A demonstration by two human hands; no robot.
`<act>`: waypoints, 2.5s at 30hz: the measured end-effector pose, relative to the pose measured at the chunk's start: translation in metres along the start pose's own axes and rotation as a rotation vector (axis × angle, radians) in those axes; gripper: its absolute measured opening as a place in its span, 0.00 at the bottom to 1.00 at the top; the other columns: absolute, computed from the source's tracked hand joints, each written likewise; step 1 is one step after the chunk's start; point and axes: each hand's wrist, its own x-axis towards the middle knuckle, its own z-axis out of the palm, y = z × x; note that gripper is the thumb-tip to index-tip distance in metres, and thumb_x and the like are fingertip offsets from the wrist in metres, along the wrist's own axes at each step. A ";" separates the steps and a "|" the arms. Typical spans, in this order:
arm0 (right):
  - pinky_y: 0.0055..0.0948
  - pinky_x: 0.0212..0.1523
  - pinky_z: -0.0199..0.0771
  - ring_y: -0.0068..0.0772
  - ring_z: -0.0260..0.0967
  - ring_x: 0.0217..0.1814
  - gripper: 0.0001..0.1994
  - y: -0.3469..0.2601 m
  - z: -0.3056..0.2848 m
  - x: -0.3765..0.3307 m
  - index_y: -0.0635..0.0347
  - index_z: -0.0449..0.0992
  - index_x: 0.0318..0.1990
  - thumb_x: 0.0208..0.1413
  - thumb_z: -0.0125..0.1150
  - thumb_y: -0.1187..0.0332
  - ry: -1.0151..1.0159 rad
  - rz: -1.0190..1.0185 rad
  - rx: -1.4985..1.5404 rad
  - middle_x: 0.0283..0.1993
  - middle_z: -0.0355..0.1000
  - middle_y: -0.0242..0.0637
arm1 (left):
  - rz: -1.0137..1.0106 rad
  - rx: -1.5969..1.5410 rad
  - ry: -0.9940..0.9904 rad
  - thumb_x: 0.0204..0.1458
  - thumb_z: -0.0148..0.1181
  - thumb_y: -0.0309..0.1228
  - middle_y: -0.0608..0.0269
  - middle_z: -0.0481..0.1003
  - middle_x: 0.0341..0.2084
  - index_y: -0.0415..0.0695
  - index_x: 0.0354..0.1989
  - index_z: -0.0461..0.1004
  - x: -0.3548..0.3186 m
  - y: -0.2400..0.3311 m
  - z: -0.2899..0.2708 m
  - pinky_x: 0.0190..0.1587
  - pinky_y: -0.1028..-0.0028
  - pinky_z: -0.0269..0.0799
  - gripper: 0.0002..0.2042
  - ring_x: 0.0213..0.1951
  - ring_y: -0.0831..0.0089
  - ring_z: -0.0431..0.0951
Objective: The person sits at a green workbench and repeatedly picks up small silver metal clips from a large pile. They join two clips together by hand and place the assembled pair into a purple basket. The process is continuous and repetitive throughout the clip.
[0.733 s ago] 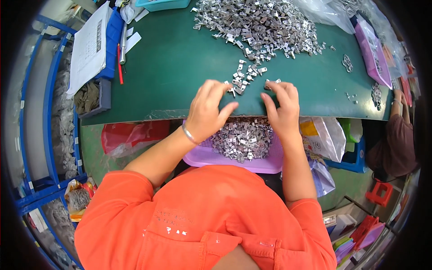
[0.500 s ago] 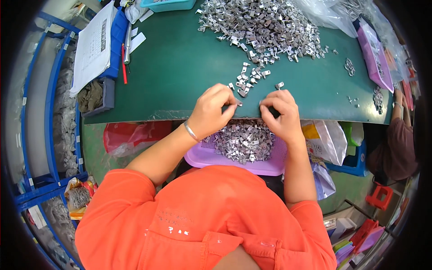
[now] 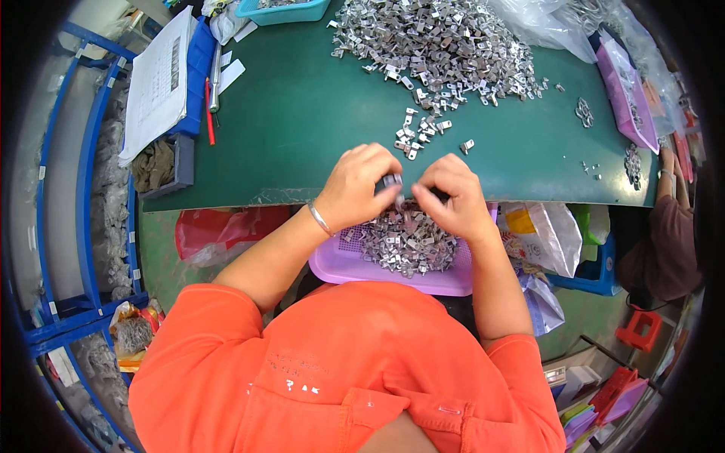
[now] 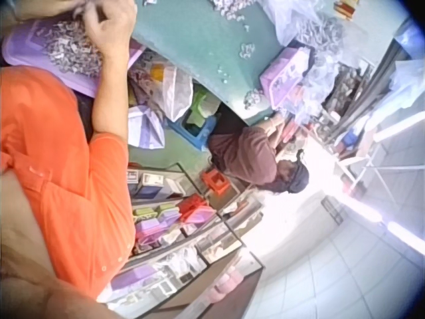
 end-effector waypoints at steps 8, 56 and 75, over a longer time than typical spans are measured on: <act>0.37 0.37 0.71 0.41 0.70 0.37 0.06 0.007 0.028 0.009 0.57 0.78 0.35 0.48 0.68 0.74 0.235 0.102 -0.317 0.34 0.72 0.35 | -0.111 0.092 0.195 0.48 0.65 0.23 0.59 0.71 0.37 0.41 0.41 0.75 0.018 0.007 0.015 0.39 0.67 0.74 0.11 0.35 0.62 0.75; 0.40 0.36 0.71 0.43 0.70 0.36 0.04 0.005 0.028 0.038 0.57 0.80 0.32 0.48 0.67 0.70 0.179 0.155 -0.266 0.30 0.69 0.36 | -0.045 0.001 0.314 0.48 0.64 0.18 0.57 0.77 0.33 0.38 0.32 0.78 0.017 -0.012 -0.012 0.37 0.70 0.77 0.04 0.33 0.65 0.80; 0.40 0.44 0.72 0.48 0.71 0.42 0.08 0.021 -0.029 0.017 0.62 0.79 0.37 0.48 0.64 0.79 0.240 0.298 -0.411 0.38 0.73 0.42 | -0.291 -0.041 0.249 0.49 0.62 0.23 0.60 0.74 0.28 0.39 0.37 0.79 0.021 -0.017 -0.004 0.34 0.72 0.74 0.07 0.27 0.68 0.76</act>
